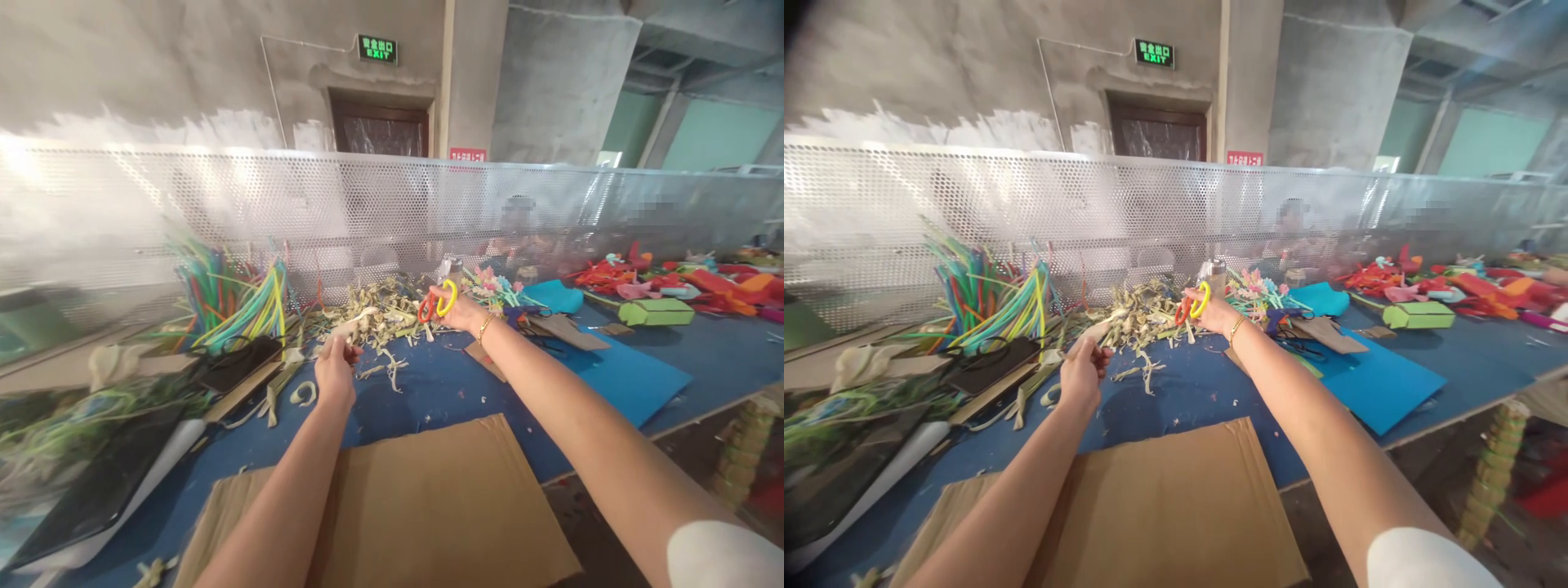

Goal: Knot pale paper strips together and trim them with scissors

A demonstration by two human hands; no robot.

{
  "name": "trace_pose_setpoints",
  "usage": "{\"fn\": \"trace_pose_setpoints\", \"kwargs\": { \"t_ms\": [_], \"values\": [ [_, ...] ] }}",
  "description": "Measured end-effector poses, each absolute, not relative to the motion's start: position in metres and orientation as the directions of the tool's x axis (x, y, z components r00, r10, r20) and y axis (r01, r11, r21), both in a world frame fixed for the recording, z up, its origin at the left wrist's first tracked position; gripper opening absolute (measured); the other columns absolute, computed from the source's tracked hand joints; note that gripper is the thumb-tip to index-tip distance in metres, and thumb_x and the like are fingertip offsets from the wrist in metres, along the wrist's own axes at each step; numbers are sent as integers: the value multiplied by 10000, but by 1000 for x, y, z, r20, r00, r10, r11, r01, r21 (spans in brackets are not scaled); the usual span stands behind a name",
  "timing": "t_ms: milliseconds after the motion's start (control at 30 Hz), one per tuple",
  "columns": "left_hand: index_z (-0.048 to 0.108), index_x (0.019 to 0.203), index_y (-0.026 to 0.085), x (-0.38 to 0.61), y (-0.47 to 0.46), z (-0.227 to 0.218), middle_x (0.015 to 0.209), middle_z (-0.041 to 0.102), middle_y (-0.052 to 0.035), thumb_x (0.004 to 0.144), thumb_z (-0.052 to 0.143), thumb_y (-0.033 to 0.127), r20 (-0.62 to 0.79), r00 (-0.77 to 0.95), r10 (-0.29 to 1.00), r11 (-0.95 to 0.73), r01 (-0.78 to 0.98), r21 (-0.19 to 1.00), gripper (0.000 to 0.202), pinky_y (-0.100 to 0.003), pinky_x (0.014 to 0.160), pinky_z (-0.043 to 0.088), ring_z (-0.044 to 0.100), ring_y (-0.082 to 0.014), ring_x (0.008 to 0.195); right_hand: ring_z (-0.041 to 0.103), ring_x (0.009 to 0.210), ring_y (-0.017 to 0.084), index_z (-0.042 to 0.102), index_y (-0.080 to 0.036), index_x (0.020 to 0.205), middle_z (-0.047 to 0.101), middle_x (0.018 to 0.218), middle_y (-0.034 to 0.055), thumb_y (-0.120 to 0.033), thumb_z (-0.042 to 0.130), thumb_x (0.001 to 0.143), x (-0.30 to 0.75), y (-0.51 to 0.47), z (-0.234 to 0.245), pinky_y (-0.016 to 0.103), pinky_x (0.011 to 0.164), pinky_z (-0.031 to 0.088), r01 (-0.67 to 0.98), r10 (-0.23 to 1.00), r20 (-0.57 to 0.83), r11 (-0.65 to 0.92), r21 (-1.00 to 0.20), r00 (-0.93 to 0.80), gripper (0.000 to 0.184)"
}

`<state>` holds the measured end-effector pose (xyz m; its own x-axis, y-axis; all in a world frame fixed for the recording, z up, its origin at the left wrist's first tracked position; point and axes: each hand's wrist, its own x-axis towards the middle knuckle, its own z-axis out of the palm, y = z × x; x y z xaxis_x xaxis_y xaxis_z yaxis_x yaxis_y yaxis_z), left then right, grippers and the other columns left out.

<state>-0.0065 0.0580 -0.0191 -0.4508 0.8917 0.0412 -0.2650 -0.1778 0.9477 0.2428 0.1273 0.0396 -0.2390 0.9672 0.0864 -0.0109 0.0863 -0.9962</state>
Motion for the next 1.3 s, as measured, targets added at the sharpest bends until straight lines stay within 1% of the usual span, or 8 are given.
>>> {"fn": "trace_pose_setpoints", "kwargs": {
  "t_ms": [100,200,333,500,600,800,1067,1300],
  "values": [
    [468,581,184,-6,59,-20,565,589,-14,651,563,423,59,-428,902,-184,-257,949,266,-194,418,265,439,-90,459,648,841,143,502,-190,990,652,871,40,-238,436,894,243,117,44,287,751,511,-116,969,90,64,-991,-230,127],
    [504,581,174,-6,61,-21,571,598,-25,663,567,431,67,-423,904,-185,-244,952,277,-198,420,270,456,-99,475,647,784,137,479,-221,1057,631,849,-1,-176,491,814,234,97,42,306,749,519,-193,945,150,95,-977,-290,248],
    [541,625,166,-7,61,-17,585,607,-28,684,563,438,35,-469,883,-200,-306,931,279,-191,406,265,451,-96,468,579,587,123,494,-228,1061,576,716,-33,-262,595,753,209,65,27,243,543,484,-140,930,106,60,-988,-351,325],
    [528,662,167,-6,56,-8,576,562,6,741,569,459,-4,-478,878,-245,-459,854,305,-161,386,264,432,-73,454,395,393,56,468,-245,1002,450,592,-108,-329,795,582,162,50,8,173,359,301,-177,992,64,43,-983,-111,538],
    [531,673,163,1,51,-9,580,559,11,738,619,493,51,-382,923,-243,-475,846,348,-148,402,295,439,-65,470,418,418,43,455,-246,988,507,673,-102,-330,844,483,133,52,4,178,398,348,-314,990,139,121,-942,-35,643],
    [643,946,176,21,40,-19,677,599,17,659,713,562,166,-152,974,-213,-383,899,485,-172,439,358,485,-83,516,513,509,96,482,-242,932,549,710,-63,-388,781,564,100,59,-3,215,443,428,-315,963,260,270,-910,75,496],
    [684,964,173,25,37,-20,659,588,9,687,656,621,210,-168,963,-247,-245,938,527,-180,444,333,468,-92,519,522,503,102,493,-237,981,547,670,-68,-348,757,572,108,65,-14,227,465,472,-282,926,362,377,-882,105,500],
    [689,986,182,23,37,-18,720,622,-16,682,675,593,155,-72,985,-165,-183,969,512,-195,478,372,511,-122,584,496,463,100,499,-235,994,547,666,-63,-362,729,591,112,63,-12,232,424,452,-266,930,339,366,-892,142,481]
  ]
}}
